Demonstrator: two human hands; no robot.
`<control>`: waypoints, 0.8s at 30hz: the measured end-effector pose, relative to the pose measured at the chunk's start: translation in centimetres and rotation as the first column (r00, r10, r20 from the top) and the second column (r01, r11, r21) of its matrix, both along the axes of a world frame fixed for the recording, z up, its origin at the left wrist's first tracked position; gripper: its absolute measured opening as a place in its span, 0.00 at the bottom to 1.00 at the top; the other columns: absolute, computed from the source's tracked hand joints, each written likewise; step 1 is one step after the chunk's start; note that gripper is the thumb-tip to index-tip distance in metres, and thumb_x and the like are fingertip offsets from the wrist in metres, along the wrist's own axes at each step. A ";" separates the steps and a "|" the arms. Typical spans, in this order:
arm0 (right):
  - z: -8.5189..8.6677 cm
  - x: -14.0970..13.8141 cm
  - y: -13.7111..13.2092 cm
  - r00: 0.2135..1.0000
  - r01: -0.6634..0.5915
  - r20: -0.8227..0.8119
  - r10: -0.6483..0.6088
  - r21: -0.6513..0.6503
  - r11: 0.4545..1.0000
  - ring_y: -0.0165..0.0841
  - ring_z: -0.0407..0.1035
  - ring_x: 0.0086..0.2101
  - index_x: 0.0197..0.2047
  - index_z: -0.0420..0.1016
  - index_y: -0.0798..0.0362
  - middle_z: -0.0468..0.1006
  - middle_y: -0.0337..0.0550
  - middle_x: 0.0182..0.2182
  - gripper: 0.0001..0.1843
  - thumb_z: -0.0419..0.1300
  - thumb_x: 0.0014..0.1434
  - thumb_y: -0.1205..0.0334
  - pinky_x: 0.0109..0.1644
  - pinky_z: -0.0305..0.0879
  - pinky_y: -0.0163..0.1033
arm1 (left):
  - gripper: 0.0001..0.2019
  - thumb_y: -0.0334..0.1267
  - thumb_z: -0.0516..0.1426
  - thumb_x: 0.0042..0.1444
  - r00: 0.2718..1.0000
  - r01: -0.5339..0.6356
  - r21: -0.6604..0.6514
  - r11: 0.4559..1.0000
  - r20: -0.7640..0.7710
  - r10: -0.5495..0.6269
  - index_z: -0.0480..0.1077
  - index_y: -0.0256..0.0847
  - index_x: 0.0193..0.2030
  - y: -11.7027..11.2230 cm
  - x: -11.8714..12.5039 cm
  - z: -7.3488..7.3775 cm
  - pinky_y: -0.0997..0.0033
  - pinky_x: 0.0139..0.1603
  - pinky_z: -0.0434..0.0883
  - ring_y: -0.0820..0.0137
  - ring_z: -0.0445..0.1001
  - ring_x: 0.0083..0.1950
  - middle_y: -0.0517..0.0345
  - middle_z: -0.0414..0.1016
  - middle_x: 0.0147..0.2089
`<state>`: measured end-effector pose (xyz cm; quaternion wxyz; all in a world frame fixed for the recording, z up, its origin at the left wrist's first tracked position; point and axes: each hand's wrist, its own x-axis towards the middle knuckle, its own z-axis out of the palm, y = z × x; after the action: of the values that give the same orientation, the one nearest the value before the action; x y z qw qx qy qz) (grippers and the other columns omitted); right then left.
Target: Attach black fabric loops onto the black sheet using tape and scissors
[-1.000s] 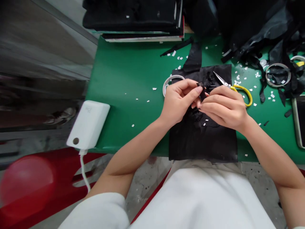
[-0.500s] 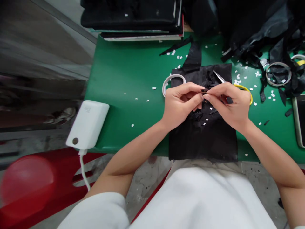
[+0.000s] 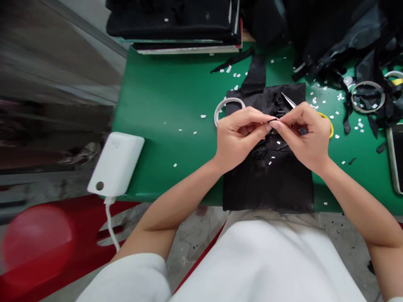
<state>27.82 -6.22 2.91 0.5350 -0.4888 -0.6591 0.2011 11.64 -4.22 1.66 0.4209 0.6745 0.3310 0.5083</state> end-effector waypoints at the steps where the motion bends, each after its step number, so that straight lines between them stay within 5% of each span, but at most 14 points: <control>1: 0.0 0.0 0.0 1.000 0.007 -0.006 -0.007 -0.005 1.000 0.29 0.60 0.18 0.28 0.67 0.45 0.70 0.34 0.20 0.15 0.66 0.58 0.48 0.20 0.54 0.40 | 0.05 0.39 0.61 0.60 1.000 -0.003 0.019 1.000 -0.022 0.003 0.78 0.44 0.40 0.0 -0.1 0.1 0.78 0.28 0.69 0.79 0.72 0.31 0.59 0.78 0.37; 8: 0.1 0.2 0.2 0.995 -0.066 -0.073 0.061 -0.068 0.996 0.32 0.64 0.26 0.36 0.68 0.41 0.72 0.39 0.33 0.12 0.67 0.56 0.50 0.26 0.62 0.43 | 0.09 0.45 0.62 0.58 0.994 0.096 0.034 0.995 -0.058 -0.094 0.78 0.43 0.39 0.7 -0.6 0.5 0.76 0.28 0.68 0.78 0.72 0.32 0.56 0.79 0.43; 13: 0.0 0.4 0.5 0.976 -0.190 -0.131 0.173 -0.128 0.973 0.31 0.63 0.26 0.38 0.68 0.42 0.68 0.37 0.29 0.14 0.67 0.56 0.46 0.27 0.62 0.41 | 0.14 0.53 0.65 0.52 0.985 0.170 -0.049 0.984 -0.032 -0.172 0.79 0.44 0.32 1.7 -0.9 0.6 0.74 0.28 0.66 0.76 0.72 0.32 0.58 0.79 0.35; 21: -0.6 0.8 1.1 0.861 -0.468 -0.403 0.311 -0.386 0.795 0.28 0.57 0.22 0.37 0.65 0.44 0.65 0.34 0.26 0.17 0.66 0.54 0.46 0.22 0.57 0.37 | 0.17 0.56 0.67 0.48 0.962 0.268 -0.176 0.947 -0.010 -0.274 0.79 0.42 0.29 2.4 -1.4 0.9 0.73 0.31 0.67 0.75 0.73 0.32 0.58 0.78 0.31; 24: -0.2 0.7 1.2 0.796 -0.499 -0.543 0.266 -0.340 0.797 0.26 0.52 0.20 0.36 0.66 0.45 0.61 0.31 0.23 0.17 0.68 0.53 0.48 0.21 0.54 0.36 | 0.16 0.54 0.67 0.48 0.974 0.224 -0.170 0.960 0.002 -0.227 0.79 0.41 0.30 2.8 -1.9 1.3 0.73 0.31 0.67 0.76 0.72 0.31 0.58 0.78 0.31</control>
<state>28.52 -4.99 2.72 0.4900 -0.3907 -0.5285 0.5727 9.74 -1.46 2.93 0.5288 0.6740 0.2979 0.4212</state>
